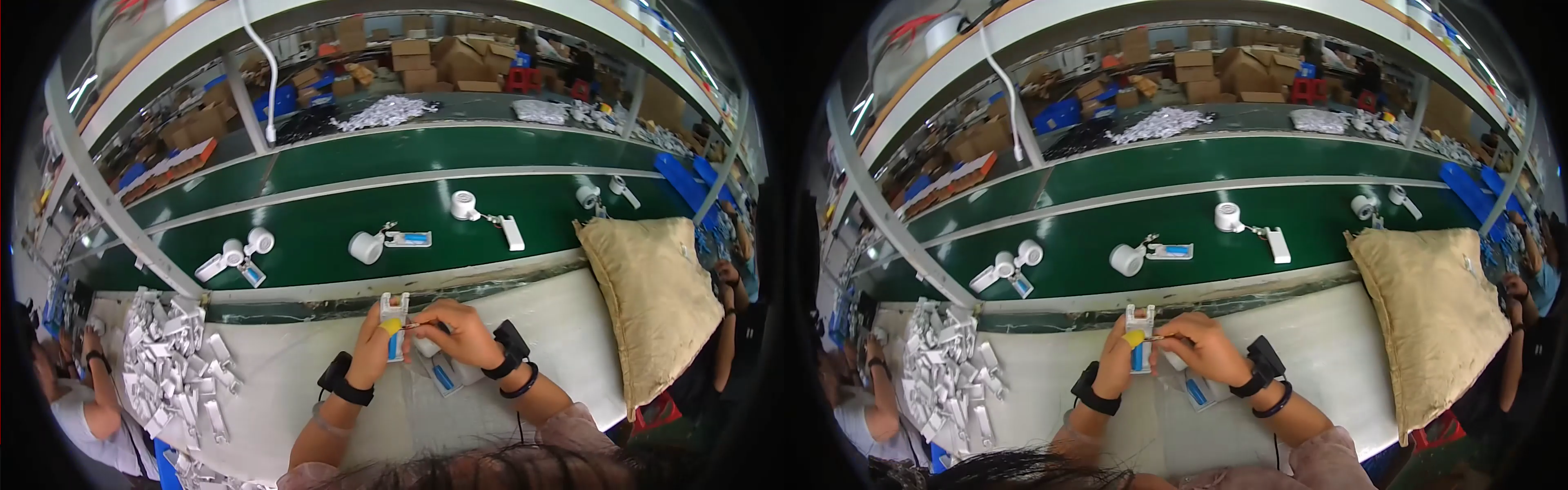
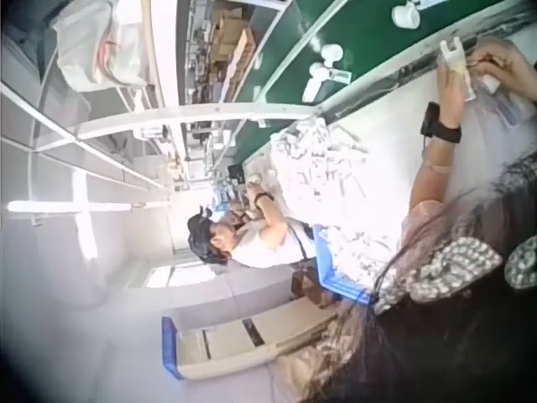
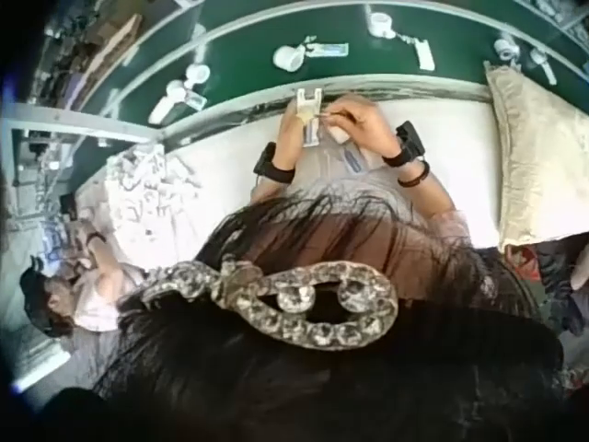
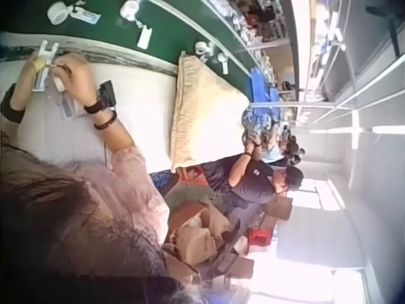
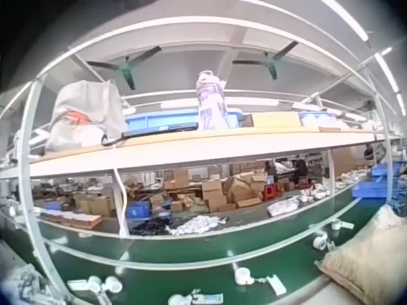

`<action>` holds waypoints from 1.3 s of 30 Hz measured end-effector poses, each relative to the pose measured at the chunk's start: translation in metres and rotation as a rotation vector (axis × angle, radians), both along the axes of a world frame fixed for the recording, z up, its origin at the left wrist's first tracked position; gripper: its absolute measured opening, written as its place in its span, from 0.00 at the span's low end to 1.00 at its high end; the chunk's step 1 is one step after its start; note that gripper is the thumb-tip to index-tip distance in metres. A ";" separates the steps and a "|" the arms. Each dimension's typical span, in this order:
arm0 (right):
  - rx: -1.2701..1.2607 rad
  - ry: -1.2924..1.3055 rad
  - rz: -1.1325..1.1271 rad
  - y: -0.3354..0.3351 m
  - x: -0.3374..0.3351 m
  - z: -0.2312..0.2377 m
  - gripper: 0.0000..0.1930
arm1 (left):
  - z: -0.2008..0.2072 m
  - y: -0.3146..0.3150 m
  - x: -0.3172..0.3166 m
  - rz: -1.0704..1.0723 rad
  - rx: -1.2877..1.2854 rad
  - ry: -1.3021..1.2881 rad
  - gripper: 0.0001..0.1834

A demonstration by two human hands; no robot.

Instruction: The person assembles a handheld fan by inserting a battery into the housing, connecting the wires, and snapping the plastic casing together. They then place the completed fan onto the conveyor belt and pick up new components to repeat the process.

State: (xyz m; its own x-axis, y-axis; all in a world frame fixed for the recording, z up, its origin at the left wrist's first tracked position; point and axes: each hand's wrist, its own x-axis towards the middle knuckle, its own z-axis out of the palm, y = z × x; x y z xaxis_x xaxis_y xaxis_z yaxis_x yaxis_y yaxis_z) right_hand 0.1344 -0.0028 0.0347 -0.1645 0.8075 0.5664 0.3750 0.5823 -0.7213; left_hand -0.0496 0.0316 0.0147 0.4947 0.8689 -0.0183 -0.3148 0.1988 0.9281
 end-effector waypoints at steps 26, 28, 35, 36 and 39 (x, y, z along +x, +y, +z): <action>0.365 -0.162 -0.182 -0.006 0.000 0.003 0.12 | 0.015 -0.020 0.006 0.010 0.420 0.159 0.23; 0.359 -0.158 -0.183 -0.005 0.000 0.003 0.12 | 0.017 -0.021 0.007 0.037 0.467 0.194 0.23; 0.331 -0.133 -0.171 -0.007 -0.002 0.006 0.11 | 0.019 -0.024 0.006 0.017 0.421 0.114 0.24; 0.331 -0.131 -0.170 -0.007 -0.002 0.007 0.11 | 0.020 -0.025 0.006 0.028 0.457 0.144 0.24; 0.321 -0.113 -0.166 -0.007 -0.003 0.007 0.11 | 0.017 -0.025 0.007 0.046 0.463 0.193 0.24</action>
